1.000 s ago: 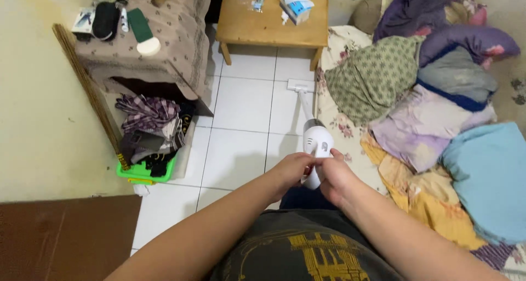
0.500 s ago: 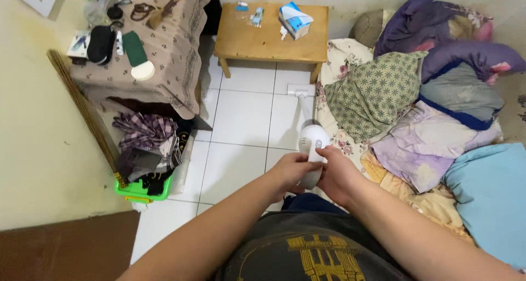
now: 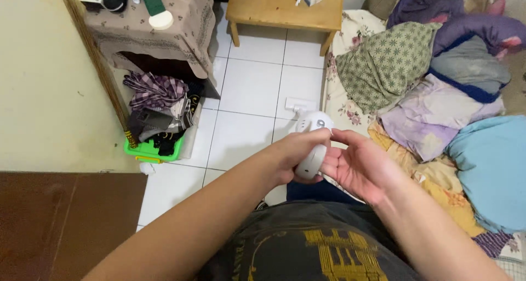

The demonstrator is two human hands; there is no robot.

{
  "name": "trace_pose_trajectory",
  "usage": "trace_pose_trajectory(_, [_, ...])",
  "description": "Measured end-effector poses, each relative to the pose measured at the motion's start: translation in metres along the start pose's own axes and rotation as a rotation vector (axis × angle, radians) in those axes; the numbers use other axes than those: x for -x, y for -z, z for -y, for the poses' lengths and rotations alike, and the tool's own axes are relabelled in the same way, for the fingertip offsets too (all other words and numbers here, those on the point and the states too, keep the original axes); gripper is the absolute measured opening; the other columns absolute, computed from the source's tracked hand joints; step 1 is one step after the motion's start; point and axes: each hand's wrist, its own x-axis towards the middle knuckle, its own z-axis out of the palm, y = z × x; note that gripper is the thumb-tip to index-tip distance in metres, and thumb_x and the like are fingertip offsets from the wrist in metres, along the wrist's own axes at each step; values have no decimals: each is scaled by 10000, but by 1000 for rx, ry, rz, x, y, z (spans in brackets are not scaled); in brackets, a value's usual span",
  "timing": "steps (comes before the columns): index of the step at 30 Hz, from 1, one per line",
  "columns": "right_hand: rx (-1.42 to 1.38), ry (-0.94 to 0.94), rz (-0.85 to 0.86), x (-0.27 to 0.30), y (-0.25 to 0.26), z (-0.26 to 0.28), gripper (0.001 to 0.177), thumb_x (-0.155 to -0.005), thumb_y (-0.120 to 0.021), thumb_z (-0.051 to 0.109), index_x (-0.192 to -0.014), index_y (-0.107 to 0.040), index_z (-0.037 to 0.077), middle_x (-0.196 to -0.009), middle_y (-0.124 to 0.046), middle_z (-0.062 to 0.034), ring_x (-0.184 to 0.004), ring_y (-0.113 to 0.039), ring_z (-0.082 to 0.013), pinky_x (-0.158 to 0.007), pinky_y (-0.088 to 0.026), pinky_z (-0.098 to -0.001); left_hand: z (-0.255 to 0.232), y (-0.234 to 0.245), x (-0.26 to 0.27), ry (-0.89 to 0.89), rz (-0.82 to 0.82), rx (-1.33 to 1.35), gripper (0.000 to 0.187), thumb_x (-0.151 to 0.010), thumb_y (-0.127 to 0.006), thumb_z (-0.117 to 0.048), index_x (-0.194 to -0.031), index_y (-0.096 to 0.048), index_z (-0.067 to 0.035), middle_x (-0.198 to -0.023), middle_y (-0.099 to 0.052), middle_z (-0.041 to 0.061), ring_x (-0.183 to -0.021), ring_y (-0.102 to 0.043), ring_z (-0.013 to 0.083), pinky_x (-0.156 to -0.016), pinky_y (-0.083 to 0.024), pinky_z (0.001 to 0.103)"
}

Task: Vacuuming the floor in a room using a handheld vacuum cleaner.

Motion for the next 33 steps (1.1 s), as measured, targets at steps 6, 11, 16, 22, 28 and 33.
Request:
trace_pose_trajectory(6, [342, 178, -155, 16, 18, 7, 415, -1059, -485, 290, -1300, -598, -29, -930, -657, -101, -811, -642, -199, -758, -524, -333, 5, -3, 31, -31, -47, 34, 369, -763, -633, -335, -1084, -582, -162, -810, -597, 64, -637, -570, 197, -540, -482, 377])
trace_pose_trajectory(11, [60, 122, -468, -2, 1, 6, 362, -1010, -544, 327, -1312, -555, 129, -1035, -601, -64, -995, -589, -242, -891, -527, -448, 5, -15, 23, -35, -32, -1, 399, -755, -628, -382, -1085, -598, -159, -837, -621, 46, -658, -587, 186, -523, -485, 390])
trace_pose_trajectory(16, [95, -17, -145, -40, -9, 20, 618, -881, -554, 588, -1160, -655, 47, -1060, -729, -171, -939, -692, -317, -829, -557, -465, -30, -23, 3, -6, 24, -34, 392, -798, -623, -416, -1076, -595, -142, -801, -595, 73, -629, -565, 239, -497, -477, 403])
trace_pose_trajectory(22, [72, -8, -119, -110, -21, 97, 480, -931, -590, 426, -1194, -640, 27, -1130, -714, -147, -1018, -687, -296, -936, -553, -445, -109, 0, -43, -24, 53, -11, 301, -824, -594, -455, -990, -586, -204, -834, -598, 25, -691, -566, 188, -526, -478, 370])
trace_pose_trajectory(28, [111, -5, -55, -190, -16, 173, 489, -937, -475, 453, -1147, -643, 45, -1060, -709, -152, -963, -686, -313, -899, -552, -463, -168, 25, -139, -27, 39, 7, 270, -797, -646, -390, -955, -583, -179, -800, -558, 58, -640, -517, 230, -505, -409, 387])
trace_pose_trajectory(33, [63, -3, 105, -261, 14, 222, 469, -961, -441, 448, -1110, -636, 48, -1008, -701, -147, -920, -690, -312, -884, -555, -481, -222, 24, -171, -29, -105, -13, 348, -758, -651, -343, -1033, -647, -129, -895, -648, 80, -769, -639, 256, -651, -538, 458])
